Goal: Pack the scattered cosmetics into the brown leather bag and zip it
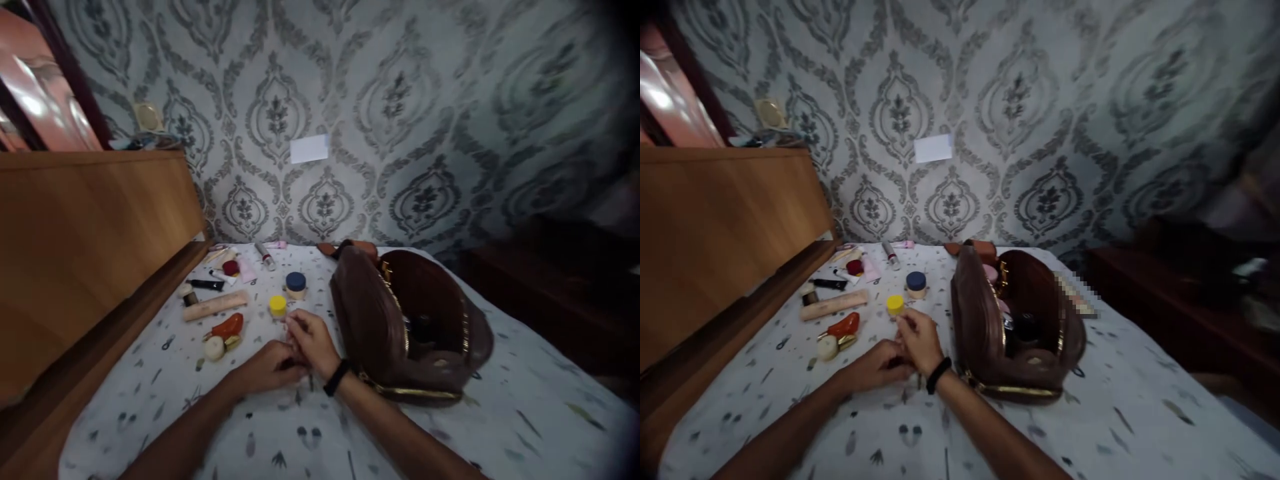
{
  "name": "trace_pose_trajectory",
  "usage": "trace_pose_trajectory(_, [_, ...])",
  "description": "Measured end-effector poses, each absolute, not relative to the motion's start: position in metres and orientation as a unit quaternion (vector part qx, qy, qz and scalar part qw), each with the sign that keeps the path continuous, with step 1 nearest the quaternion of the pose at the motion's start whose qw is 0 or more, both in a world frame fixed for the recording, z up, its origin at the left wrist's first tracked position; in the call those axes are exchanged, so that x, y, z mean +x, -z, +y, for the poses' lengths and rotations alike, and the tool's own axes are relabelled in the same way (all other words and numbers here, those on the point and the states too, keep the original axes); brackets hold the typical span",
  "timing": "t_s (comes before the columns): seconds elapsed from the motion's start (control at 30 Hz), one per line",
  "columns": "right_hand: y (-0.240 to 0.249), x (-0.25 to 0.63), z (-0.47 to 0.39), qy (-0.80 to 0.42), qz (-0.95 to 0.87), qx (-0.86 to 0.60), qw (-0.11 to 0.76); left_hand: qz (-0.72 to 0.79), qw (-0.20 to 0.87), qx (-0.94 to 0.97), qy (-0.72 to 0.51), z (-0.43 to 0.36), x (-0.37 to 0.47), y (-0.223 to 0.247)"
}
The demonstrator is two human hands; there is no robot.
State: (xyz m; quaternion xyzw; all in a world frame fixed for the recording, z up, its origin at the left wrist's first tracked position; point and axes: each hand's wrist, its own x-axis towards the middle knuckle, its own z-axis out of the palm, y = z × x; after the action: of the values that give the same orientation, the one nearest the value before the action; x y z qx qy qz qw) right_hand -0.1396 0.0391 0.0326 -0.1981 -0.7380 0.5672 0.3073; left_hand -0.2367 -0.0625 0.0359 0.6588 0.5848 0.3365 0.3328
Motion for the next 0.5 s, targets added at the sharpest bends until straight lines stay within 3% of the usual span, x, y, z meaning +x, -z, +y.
trace_pose_trajectory(0.5, [-0.004,-0.137,0.052,-0.566,-0.736,-0.201,0.313,0.566,0.300,0.695,-0.326,-0.065,-0.243,-0.034])
